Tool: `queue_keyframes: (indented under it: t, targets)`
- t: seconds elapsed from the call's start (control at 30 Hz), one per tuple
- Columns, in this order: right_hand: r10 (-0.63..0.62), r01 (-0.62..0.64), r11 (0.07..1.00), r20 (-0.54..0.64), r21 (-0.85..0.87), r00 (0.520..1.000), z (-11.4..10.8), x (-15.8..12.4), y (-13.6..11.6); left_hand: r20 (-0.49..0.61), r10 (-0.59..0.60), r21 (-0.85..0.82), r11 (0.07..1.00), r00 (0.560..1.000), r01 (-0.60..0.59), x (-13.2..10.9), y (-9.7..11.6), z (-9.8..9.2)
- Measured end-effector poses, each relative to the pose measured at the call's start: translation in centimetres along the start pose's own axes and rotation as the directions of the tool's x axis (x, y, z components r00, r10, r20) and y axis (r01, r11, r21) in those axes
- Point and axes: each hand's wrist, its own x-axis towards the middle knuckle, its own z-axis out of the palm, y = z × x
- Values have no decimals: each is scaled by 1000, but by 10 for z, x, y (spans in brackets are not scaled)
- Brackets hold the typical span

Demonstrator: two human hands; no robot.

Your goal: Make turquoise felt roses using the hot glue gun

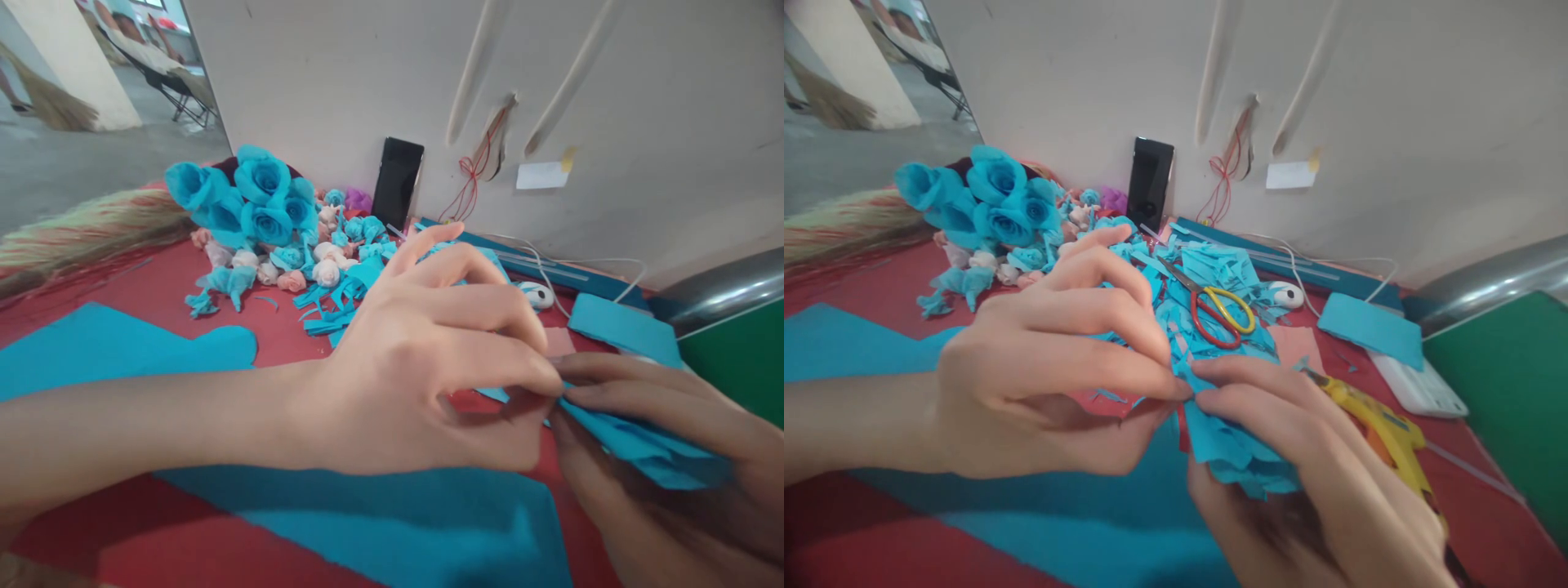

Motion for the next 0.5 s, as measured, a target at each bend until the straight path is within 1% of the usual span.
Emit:
queue_keyframes:
  t: [0.07, 0.2, 0.27, 0.5]
  targets:
    - [4, -4, 1000, -5, -2, 1000, 0, 0, 0, 13, -36, -9, 999, 999, 36, 0, 1, 1]
    - [45, -48, 998, -69, -43, 997, 0, 0, -2, 33, -87, -62, 994, 996, 89, -1, 3, 3]
    - [37, -44, 997, -100, -68, 994, 1, -1, -1, 33, -131, -78, 988, 991, 133, -1, 5, 4]
    - [0, -16, 993, -134, -119, 991, 3, -5, 6, 46, -165, -233, 957, 985, 171, -1, 3, 7]
